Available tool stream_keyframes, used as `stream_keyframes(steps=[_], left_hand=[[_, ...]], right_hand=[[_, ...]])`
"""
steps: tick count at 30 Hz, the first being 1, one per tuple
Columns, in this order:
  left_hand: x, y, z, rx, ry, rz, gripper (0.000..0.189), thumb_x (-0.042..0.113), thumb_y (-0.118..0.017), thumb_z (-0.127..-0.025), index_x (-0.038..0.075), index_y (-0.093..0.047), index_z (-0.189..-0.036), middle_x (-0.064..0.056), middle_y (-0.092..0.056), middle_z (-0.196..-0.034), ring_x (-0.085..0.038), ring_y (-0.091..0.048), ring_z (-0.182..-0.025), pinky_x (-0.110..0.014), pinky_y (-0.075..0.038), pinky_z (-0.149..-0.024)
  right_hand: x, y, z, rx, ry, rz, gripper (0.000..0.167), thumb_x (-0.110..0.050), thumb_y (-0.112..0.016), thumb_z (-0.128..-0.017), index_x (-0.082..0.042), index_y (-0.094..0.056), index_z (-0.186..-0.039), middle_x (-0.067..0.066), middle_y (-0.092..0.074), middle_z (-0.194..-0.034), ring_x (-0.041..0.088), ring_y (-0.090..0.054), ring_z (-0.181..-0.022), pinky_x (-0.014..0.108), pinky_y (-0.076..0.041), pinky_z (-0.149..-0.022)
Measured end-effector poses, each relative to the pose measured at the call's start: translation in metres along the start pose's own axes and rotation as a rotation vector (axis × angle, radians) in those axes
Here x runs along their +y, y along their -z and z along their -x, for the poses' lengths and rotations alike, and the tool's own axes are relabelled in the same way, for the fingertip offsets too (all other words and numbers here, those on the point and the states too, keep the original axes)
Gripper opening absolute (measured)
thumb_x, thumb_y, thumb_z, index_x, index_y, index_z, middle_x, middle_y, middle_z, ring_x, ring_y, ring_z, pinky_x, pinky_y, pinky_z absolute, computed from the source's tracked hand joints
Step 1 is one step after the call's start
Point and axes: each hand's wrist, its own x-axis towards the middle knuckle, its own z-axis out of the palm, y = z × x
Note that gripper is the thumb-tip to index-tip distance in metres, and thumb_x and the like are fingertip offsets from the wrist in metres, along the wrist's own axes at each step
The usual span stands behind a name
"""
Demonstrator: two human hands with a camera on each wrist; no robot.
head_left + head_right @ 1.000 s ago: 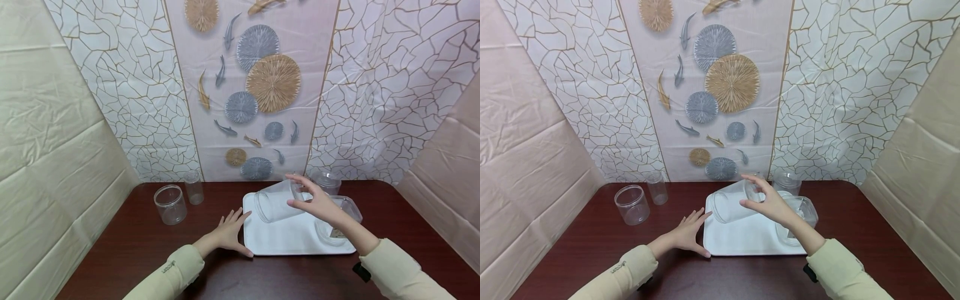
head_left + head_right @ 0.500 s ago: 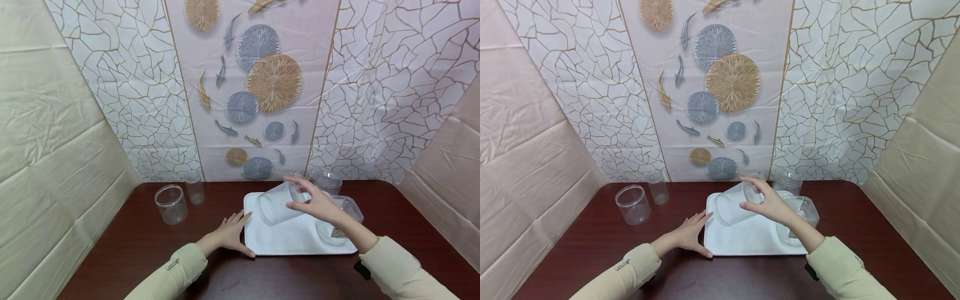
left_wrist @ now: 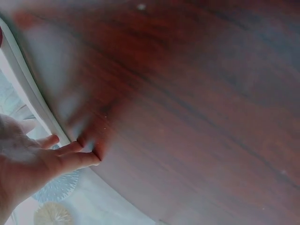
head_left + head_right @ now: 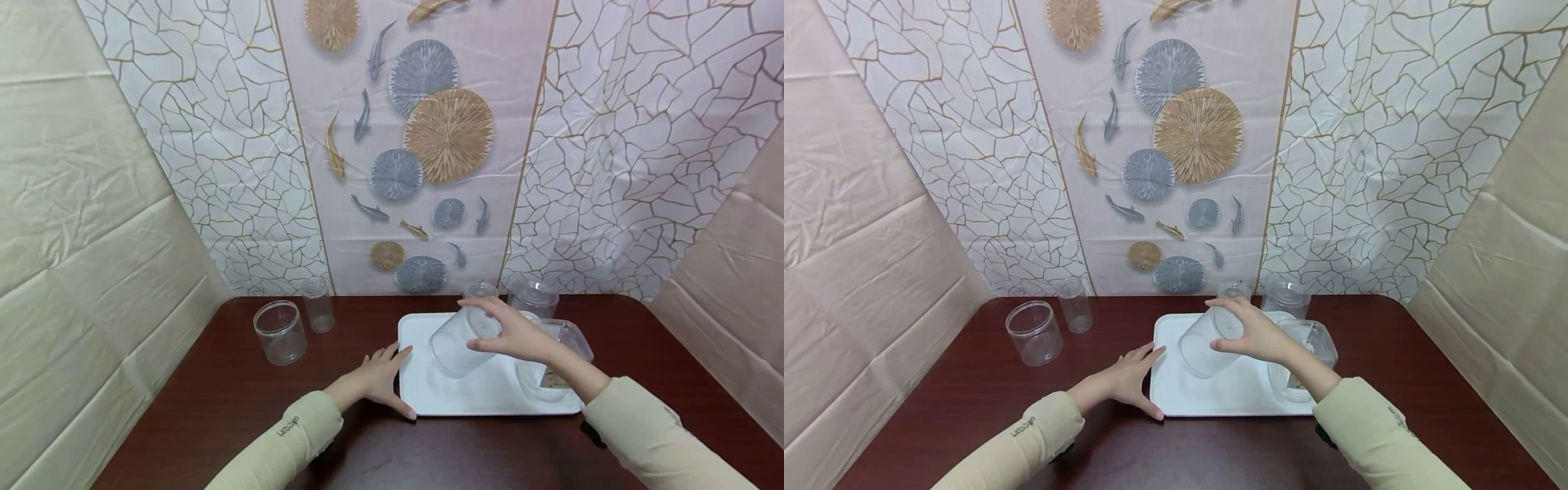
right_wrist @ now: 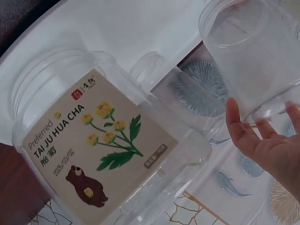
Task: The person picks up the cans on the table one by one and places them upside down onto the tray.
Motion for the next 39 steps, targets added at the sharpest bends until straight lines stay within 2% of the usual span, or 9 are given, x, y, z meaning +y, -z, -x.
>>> stream_keyframes(steps=[2,4,13,21,27,34,39], left_hand=[[0.001,0.001,0.0,0.001,0.002,-0.009,0.122,0.062,-0.08,-0.058,0.014,-0.018,-0.151,-0.014,-0.019,-0.155,-0.041,-0.027,-0.138,-0.064,-0.028,-0.104],[0.002,0.001,-0.001,-0.002,0.006,-0.012,0.122,0.063,-0.08,-0.058,0.014,-0.018,-0.151,-0.014,-0.019,-0.155,-0.041,-0.027,-0.138,-0.064,-0.028,-0.104],[0.002,0.002,0.0,-0.031,0.017,0.007,0.12,0.062,-0.079,-0.06,0.016,-0.018,-0.152,-0.014,-0.016,-0.156,-0.04,-0.025,-0.139,-0.065,-0.026,-0.104],[0.004,0.004,0.002,-0.032,0.015,0.016,0.119,0.061,-0.08,-0.061,0.016,-0.018,-0.152,-0.014,-0.016,-0.156,-0.041,-0.025,-0.139,-0.065,-0.026,-0.105],[0.004,0.005,0.002,-0.03,0.015,0.018,0.116,0.061,-0.08,-0.061,0.016,-0.021,-0.151,-0.014,-0.016,-0.156,-0.043,-0.024,-0.139,-0.065,-0.025,-0.105],[0.004,0.007,0.003,-0.06,0.033,0.007,0.114,0.062,-0.078,-0.063,0.02,-0.021,-0.151,-0.011,-0.013,-0.157,-0.04,-0.022,-0.141,-0.065,-0.024,-0.106],[0.003,0.006,0.003,-0.071,0.043,0.001,0.112,0.063,-0.076,-0.063,0.022,-0.02,-0.151,-0.009,-0.012,-0.158,-0.044,-0.018,-0.141,-0.067,-0.023,-0.105]], right_hand=[[0.0,0.001,-0.001,-0.009,0.006,0.018,0.063,-0.026,-0.073,-0.081,-0.006,-0.048,-0.135,0.024,-0.045,-0.135,0.043,-0.044,-0.122,0.061,-0.04,-0.095],[0.001,0.001,-0.001,-0.024,0.006,0.03,0.064,-0.027,-0.073,-0.08,-0.006,-0.048,-0.135,0.024,-0.045,-0.135,0.043,-0.044,-0.124,0.062,-0.038,-0.096],[0.0,0.007,-0.003,-0.09,0.047,0.141,0.063,-0.029,-0.073,-0.079,-0.006,-0.05,-0.133,0.025,-0.049,-0.13,0.045,-0.048,-0.116,0.062,-0.042,-0.089],[0.001,0.013,-0.007,-0.153,0.035,0.209,0.061,-0.027,-0.073,-0.079,-0.006,-0.051,-0.132,0.026,-0.049,-0.128,0.046,-0.05,-0.114,0.061,-0.043,-0.088],[0.003,0.015,-0.01,-0.188,0.04,0.237,0.061,-0.024,-0.074,-0.079,-0.004,-0.05,-0.131,0.028,-0.049,-0.127,0.046,-0.051,-0.112,0.059,-0.044,-0.087],[0.004,0.017,-0.012,-0.227,0.021,0.243,0.062,-0.025,-0.074,-0.079,-0.004,-0.05,-0.133,0.028,-0.048,-0.13,0.047,-0.049,-0.115,0.06,-0.043,-0.089],[0.004,0.017,-0.013,-0.243,0.024,0.265,0.062,-0.025,-0.075,-0.078,-0.006,-0.05,-0.132,0.027,-0.048,-0.13,0.047,-0.05,-0.115,0.06,-0.043,-0.09]])
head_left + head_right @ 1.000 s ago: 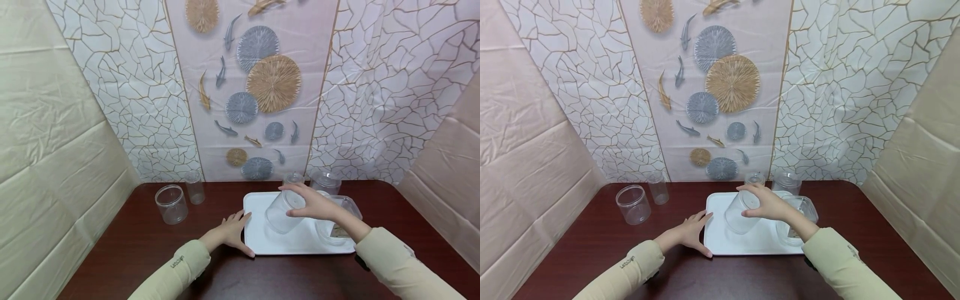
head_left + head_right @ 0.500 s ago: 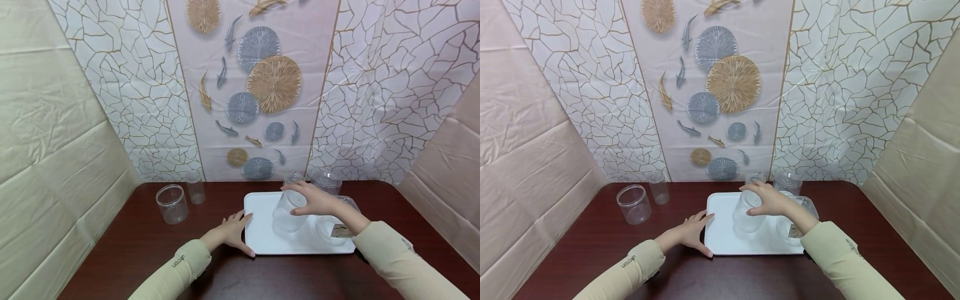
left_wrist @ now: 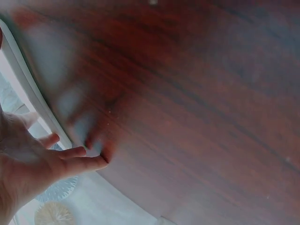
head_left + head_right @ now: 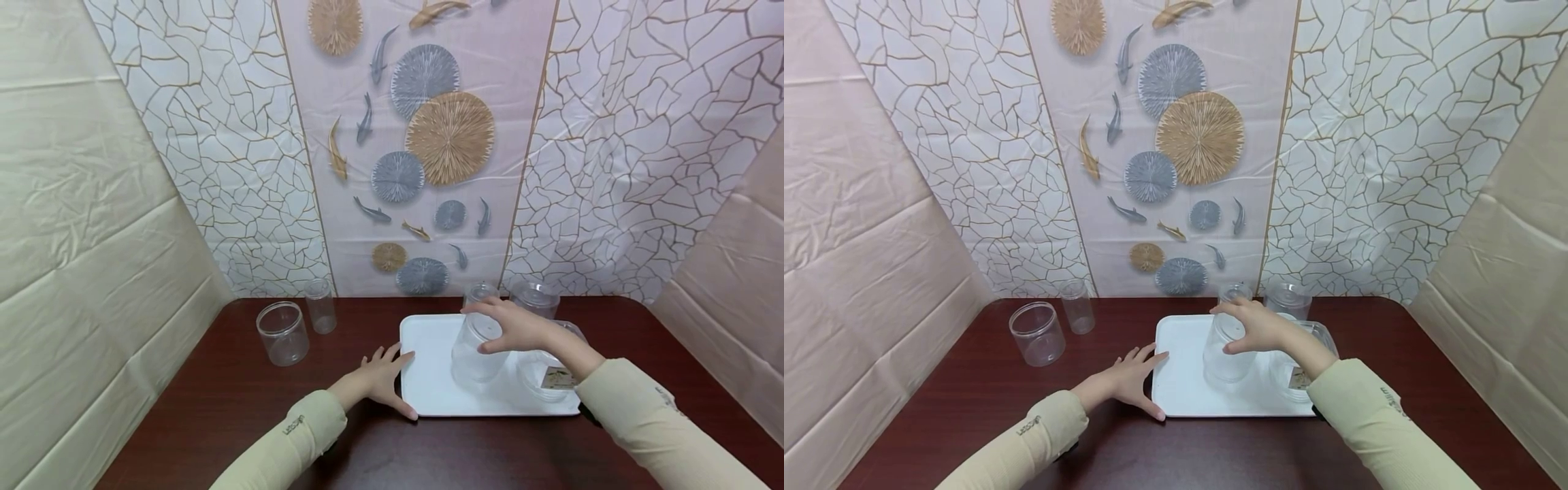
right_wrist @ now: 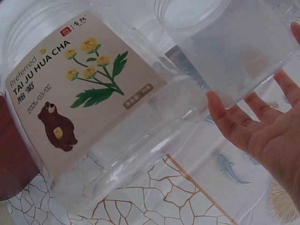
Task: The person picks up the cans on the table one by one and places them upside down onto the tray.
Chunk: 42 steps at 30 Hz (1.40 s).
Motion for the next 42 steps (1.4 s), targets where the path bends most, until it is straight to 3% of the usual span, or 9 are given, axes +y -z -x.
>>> stream_keyframes(steps=[13,27,42], left_hand=[[-0.001,0.0,-0.004,-0.008,0.006,-0.021,0.111,0.063,-0.077,-0.063,0.025,-0.02,-0.151,-0.009,-0.014,-0.157,-0.045,-0.021,-0.139,-0.066,-0.025,-0.104],[0.0,0.001,-0.002,-0.019,0.005,-0.004,0.112,0.063,-0.076,-0.064,0.028,-0.017,-0.152,-0.009,-0.011,-0.157,-0.046,-0.018,-0.14,-0.067,-0.023,-0.105],[0.0,0.001,-0.003,-0.02,0.012,-0.012,0.112,0.063,-0.076,-0.064,0.028,-0.016,-0.152,-0.008,-0.011,-0.157,-0.045,-0.019,-0.14,-0.066,-0.023,-0.105]], right_hand=[[0.002,0.004,0.0,-0.068,-0.033,-0.004,0.062,-0.024,-0.074,-0.079,-0.006,-0.049,-0.133,0.028,-0.046,-0.133,0.049,-0.047,-0.117,0.061,-0.042,-0.091],[0.002,-0.007,-0.002,-0.136,-0.054,0.007,0.061,-0.022,-0.075,-0.078,-0.008,-0.051,-0.131,0.029,-0.044,-0.134,0.051,-0.044,-0.119,0.061,-0.04,-0.094],[0.001,-0.015,-0.006,-0.144,-0.031,0.04,0.06,-0.02,-0.077,-0.073,-0.007,-0.054,-0.127,0.024,-0.052,-0.122,0.04,-0.052,-0.11,0.054,-0.045,-0.09]])
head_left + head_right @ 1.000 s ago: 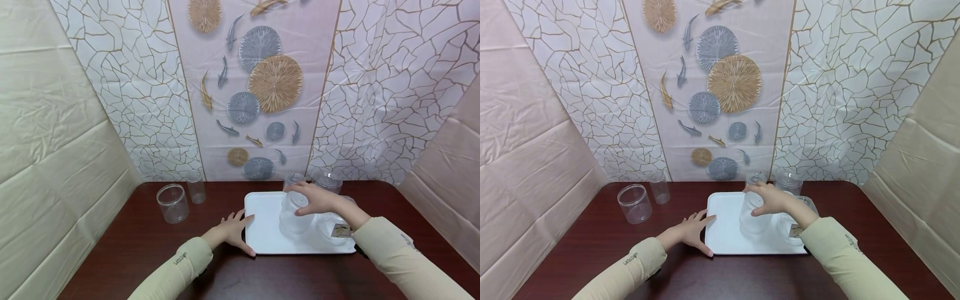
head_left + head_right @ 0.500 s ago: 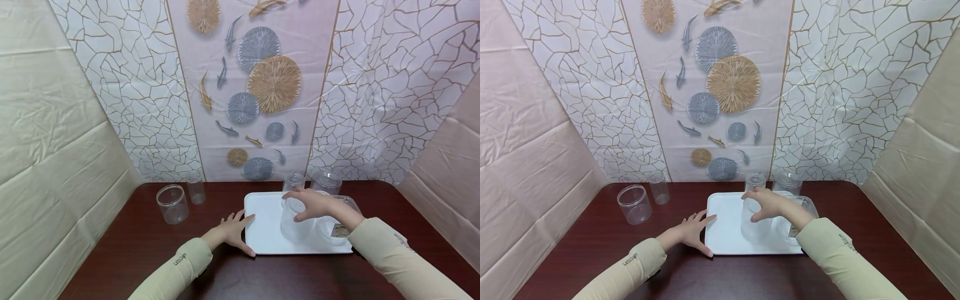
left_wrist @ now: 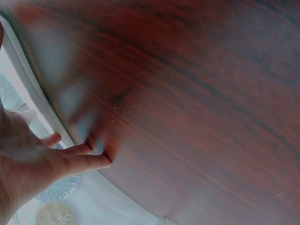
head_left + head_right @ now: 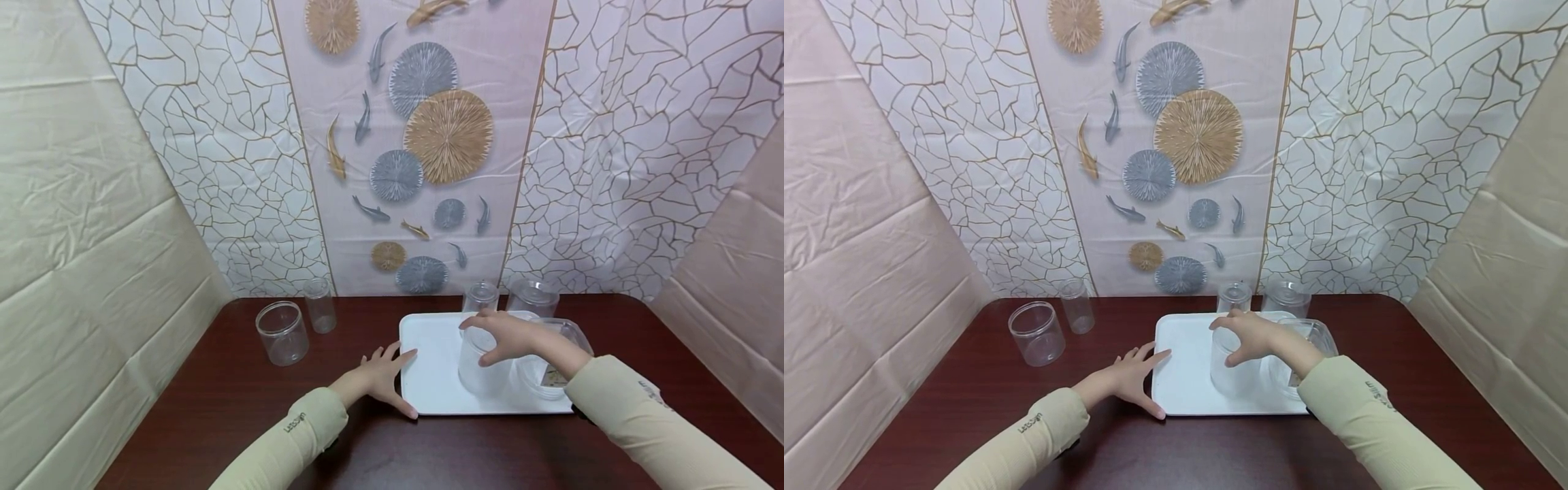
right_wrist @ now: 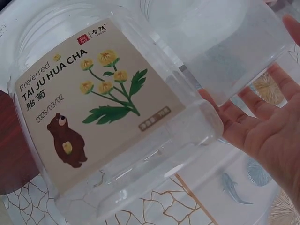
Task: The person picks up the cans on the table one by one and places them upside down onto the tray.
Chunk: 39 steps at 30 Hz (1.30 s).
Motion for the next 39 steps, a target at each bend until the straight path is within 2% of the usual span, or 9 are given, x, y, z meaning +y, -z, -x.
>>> stream_keyframes(steps=[15,27,39], left_hand=[[0.001,0.0028,0.0014,-0.013,0.005,-0.004,0.112,0.063,-0.076,-0.065,0.028,-0.015,-0.152,-0.008,-0.01,-0.157,-0.045,-0.019,-0.14,-0.065,-0.024,-0.105],[0.0018,0.0026,0.0014,-0.016,0.01,-0.002,0.111,0.063,-0.075,-0.065,0.028,-0.016,-0.152,-0.008,-0.01,-0.157,-0.044,-0.019,-0.14,-0.065,-0.023,-0.106],[0.0026,0.0024,0.0015,-0.028,0.018,0.002,0.11,0.062,-0.075,-0.066,0.028,-0.016,-0.152,-0.007,-0.009,-0.158,-0.043,-0.017,-0.141,-0.065,-0.021,-0.107]], right_hand=[[-0.0013,-0.0022,0.0012,0.003,-0.006,-0.011,0.061,-0.019,-0.079,-0.072,-0.006,-0.054,-0.126,0.024,-0.052,-0.121,0.042,-0.051,-0.11,0.054,-0.045,-0.089],[-0.0042,-0.0031,0.0039,0.026,0.021,0.014,0.062,-0.018,-0.08,-0.067,-0.007,-0.056,-0.123,0.022,-0.054,-0.117,0.04,-0.052,-0.104,0.051,-0.046,-0.085],[-0.0045,-0.0023,0.0052,-0.006,-0.005,-0.009,0.061,-0.015,-0.081,-0.068,-0.007,-0.054,-0.122,0.022,-0.052,-0.118,0.041,-0.05,-0.104,0.052,-0.045,-0.085]])
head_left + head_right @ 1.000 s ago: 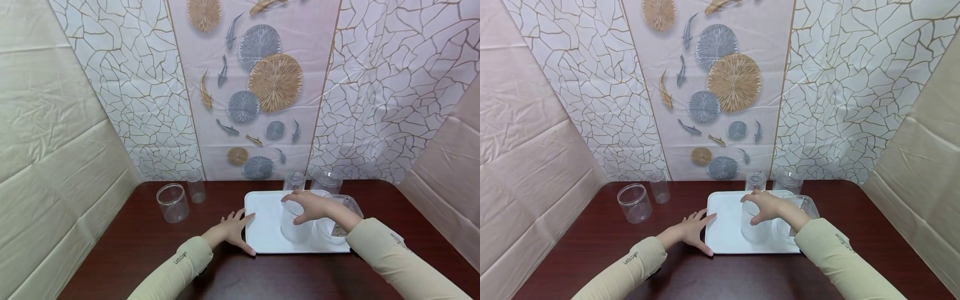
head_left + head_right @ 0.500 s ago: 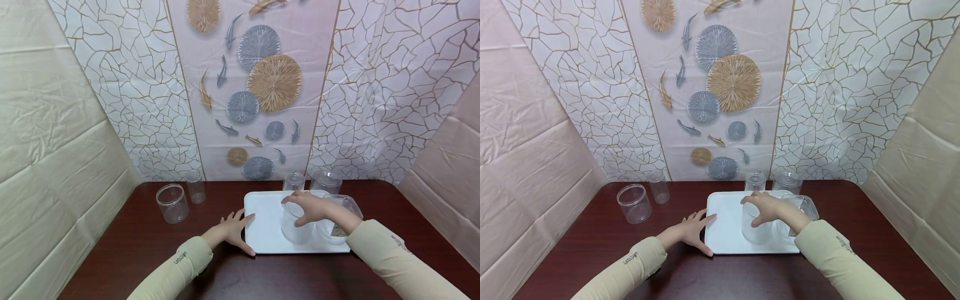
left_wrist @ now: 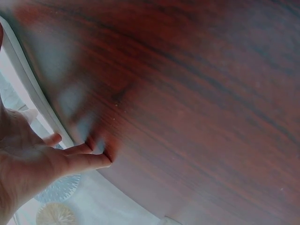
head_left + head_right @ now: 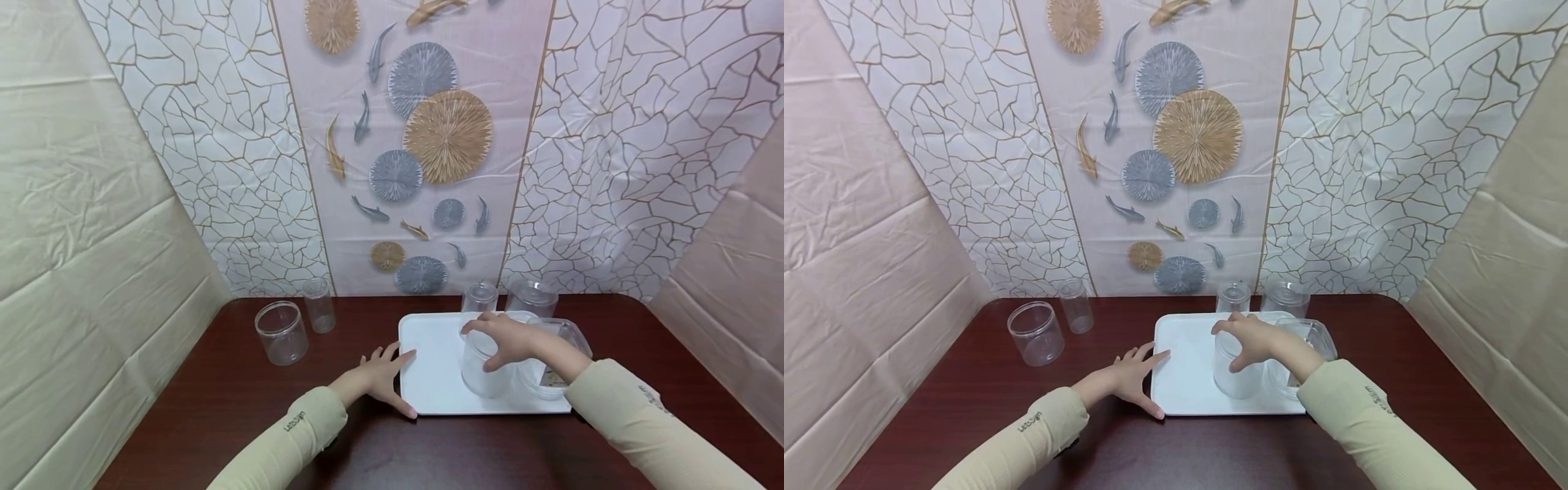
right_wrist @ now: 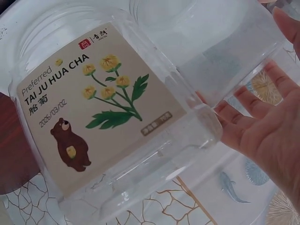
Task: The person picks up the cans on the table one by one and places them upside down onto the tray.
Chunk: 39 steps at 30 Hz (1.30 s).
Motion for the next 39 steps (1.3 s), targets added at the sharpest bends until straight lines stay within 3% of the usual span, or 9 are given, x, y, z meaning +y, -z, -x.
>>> stream_keyframes(steps=[33,39], left_hand=[[-0.0007,0.0024,0.0009,-0.004,-0.011,0.009,0.11,0.06,-0.076,-0.067,0.027,-0.015,-0.152,-0.008,-0.008,-0.158,-0.044,-0.016,-0.141,-0.066,-0.021,-0.106],[-0.0001,0.0022,0.0019,-0.007,-0.016,0.009,0.11,0.059,-0.076,-0.067,0.027,-0.015,-0.152,-0.009,-0.008,-0.158,-0.045,-0.017,-0.141,-0.067,-0.021,-0.106]], right_hand=[[-0.0022,-0.0004,-0.0022,-0.007,-0.03,0.0,0.062,-0.028,-0.081,-0.071,-0.009,-0.053,-0.122,0.02,-0.052,-0.117,0.038,-0.051,-0.101,0.051,-0.046,-0.084],[-0.0049,0.0009,-0.0021,-0.057,-0.083,-0.034,0.066,-0.028,-0.08,-0.073,-0.008,-0.049,-0.128,0.023,-0.048,-0.123,0.042,-0.049,-0.107,0.055,-0.045,-0.087]])
